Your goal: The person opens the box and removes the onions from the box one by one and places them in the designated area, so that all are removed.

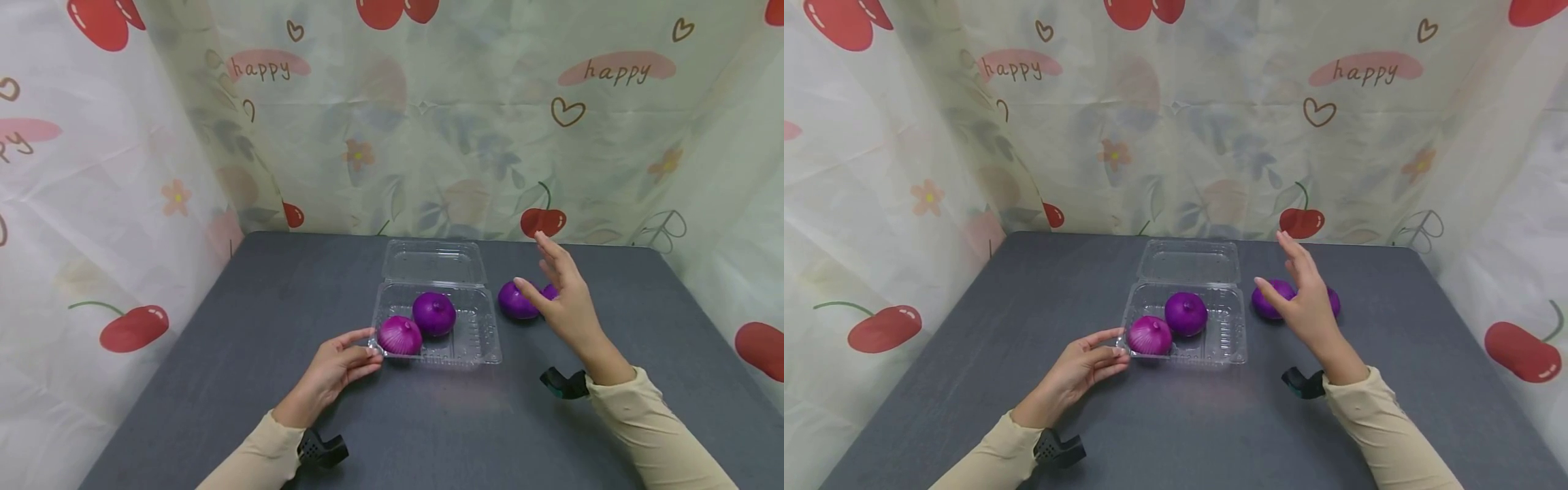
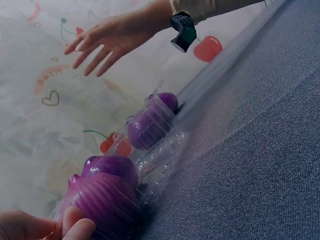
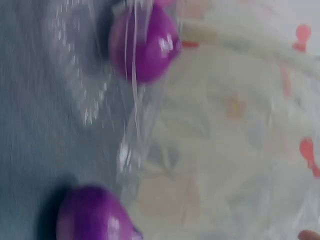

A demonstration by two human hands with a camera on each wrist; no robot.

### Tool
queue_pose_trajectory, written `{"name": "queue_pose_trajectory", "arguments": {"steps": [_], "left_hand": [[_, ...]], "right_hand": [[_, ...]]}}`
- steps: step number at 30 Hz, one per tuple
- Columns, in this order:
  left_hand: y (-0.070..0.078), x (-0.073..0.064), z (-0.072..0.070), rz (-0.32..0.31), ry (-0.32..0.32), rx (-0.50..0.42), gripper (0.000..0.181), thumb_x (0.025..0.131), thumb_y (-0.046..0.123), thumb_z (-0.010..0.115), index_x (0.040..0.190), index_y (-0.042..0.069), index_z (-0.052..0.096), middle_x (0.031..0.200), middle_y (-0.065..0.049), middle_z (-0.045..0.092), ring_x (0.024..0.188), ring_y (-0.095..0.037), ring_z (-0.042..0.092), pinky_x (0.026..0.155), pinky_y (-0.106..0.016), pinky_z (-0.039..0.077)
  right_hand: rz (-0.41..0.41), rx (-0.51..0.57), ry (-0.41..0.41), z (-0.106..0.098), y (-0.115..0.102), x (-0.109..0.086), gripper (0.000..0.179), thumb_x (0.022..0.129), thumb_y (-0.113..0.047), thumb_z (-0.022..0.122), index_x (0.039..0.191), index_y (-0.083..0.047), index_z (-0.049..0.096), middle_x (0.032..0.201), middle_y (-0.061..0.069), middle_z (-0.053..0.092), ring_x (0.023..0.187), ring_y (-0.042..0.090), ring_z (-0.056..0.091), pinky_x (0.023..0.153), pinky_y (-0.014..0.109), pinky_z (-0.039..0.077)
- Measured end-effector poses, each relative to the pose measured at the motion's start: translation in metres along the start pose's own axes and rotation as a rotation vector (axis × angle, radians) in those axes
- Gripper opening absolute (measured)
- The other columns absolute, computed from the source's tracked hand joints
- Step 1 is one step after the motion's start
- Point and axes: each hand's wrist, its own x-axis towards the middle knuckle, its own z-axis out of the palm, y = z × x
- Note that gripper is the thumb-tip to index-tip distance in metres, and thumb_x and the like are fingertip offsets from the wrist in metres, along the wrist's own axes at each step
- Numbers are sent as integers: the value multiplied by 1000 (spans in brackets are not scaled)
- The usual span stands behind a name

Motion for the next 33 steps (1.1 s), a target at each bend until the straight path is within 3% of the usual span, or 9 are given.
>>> {"name": "queue_pose_trajectory", "arguments": {"steps": [5,9,12,17,23,33], "left_hand": [[0,0,0,-5,-1,1,49,90,-8,57,137,-1,49,86,-10,71,80,-17,72,80,-35,60],[1,0,-1,-4,-3,3,49,90,-8,57,138,-1,48,85,-10,71,80,-17,72,80,-35,60],[1,0,0,-6,1,0,49,90,-8,57,137,-1,49,85,-10,71,80,-17,72,79,-34,61],[1,0,0,-5,0,-2,49,90,-8,57,137,-2,49,85,-11,71,80,-18,72,79,-34,61],[1,0,0,-10,4,-7,48,90,-8,57,137,-1,49,85,-10,71,79,-17,72,79,-34,61],[0,2,0,1,-19,-11,50,89,-9,58,138,-4,46,84,-9,71,79,-17,72,79,-33,61]], "right_hand": [[-81,55,-14,23,-7,-3,82,81,5,72,151,-13,33,155,10,31,140,3,31,112,15,32],[-148,74,-53,37,-29,-6,79,78,12,72,147,1,35,152,22,32,138,-4,30,111,17,33],[-165,77,-100,50,-31,-8,77,77,13,72,144,8,36,151,24,32,141,8,33,113,25,35],[-154,77,-177,74,-10,-10,79,79,4,76,147,-2,37,153,16,33,138,33,37,110,46,38],[-148,86,-253,91,-2,-13,75,84,-7,75,149,-10,37,152,12,36,138,31,38,109,52,39],[6,6,-442,105,7,-7,75,88,-27,72,151,-19,31,153,9,35,139,31,36,111,54,39]]}}
